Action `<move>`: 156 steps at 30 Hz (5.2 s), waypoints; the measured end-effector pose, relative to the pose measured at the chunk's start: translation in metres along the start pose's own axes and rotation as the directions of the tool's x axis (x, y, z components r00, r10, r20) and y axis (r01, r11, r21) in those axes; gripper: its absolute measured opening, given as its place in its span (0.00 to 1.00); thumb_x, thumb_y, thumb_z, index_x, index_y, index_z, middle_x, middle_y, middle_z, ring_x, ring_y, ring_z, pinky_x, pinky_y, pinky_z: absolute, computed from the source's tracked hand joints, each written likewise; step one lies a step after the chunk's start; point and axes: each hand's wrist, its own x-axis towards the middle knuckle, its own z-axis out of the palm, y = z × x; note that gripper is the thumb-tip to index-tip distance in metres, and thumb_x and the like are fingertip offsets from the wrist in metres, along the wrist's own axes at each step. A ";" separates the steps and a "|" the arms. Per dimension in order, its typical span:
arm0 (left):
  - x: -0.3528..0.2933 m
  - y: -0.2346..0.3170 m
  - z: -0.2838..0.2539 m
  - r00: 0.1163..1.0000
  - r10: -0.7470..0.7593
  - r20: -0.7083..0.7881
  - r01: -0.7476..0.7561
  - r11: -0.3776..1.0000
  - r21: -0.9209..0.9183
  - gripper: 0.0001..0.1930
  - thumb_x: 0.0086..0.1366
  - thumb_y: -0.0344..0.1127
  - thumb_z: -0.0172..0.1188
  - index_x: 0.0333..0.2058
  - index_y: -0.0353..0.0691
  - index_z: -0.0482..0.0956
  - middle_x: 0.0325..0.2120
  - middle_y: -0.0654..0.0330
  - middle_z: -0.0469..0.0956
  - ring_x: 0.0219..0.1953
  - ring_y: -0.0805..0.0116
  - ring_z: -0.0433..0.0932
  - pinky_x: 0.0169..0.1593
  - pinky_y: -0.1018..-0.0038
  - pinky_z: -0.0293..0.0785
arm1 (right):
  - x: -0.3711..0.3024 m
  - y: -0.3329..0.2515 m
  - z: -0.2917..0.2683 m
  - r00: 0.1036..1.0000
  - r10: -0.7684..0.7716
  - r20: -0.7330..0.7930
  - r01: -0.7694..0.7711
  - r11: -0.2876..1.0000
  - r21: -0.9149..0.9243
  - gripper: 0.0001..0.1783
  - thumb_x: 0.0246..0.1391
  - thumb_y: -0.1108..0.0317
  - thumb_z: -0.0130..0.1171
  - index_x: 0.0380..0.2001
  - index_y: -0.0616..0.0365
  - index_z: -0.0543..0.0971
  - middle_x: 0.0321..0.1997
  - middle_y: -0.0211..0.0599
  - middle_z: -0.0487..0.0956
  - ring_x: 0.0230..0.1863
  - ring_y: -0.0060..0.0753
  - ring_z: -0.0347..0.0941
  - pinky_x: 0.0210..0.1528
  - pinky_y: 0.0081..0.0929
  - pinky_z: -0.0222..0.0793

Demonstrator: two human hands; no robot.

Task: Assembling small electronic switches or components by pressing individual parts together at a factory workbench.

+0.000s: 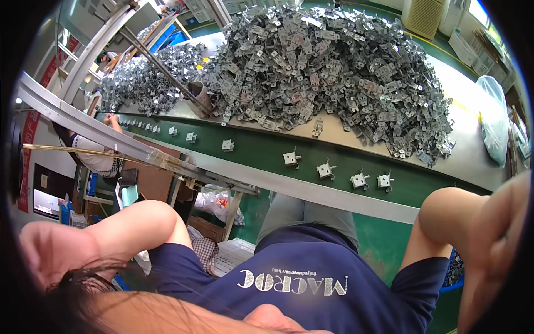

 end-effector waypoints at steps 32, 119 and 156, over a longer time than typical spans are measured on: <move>-0.164 -0.049 0.016 0.797 0.432 -0.423 0.067 0.632 0.772 0.19 0.56 0.22 0.49 0.47 0.41 0.61 0.45 0.52 0.70 0.52 0.48 0.67 0.50 0.55 0.69 | 0.041 0.091 0.194 0.707 -0.302 -0.639 0.232 0.953 -0.193 0.09 0.49 0.72 0.48 0.35 0.46 0.70 0.46 0.37 0.72 0.12 0.16 0.51 0.13 0.11 0.43; -0.276 -0.095 0.057 0.550 -0.583 -0.598 0.827 0.478 0.295 0.25 0.55 0.18 0.51 0.53 0.34 0.59 0.51 0.52 0.62 0.46 0.62 0.70 0.40 0.77 0.70 | -0.090 0.226 0.276 0.626 0.745 -0.231 -0.755 0.506 -0.417 0.10 0.40 0.79 0.59 0.31 0.63 0.76 0.30 0.35 0.74 0.24 0.24 0.65 0.25 0.19 0.61; -0.295 -0.110 0.048 0.446 -0.683 -0.578 0.894 0.373 0.248 0.20 0.58 0.20 0.49 0.50 0.35 0.62 0.47 0.54 0.66 0.43 0.67 0.72 0.38 0.76 0.71 | -0.089 0.258 0.283 0.629 0.766 -0.136 -0.725 0.513 -0.460 0.14 0.40 0.80 0.59 0.35 0.61 0.77 0.34 0.35 0.74 0.22 0.24 0.65 0.25 0.19 0.61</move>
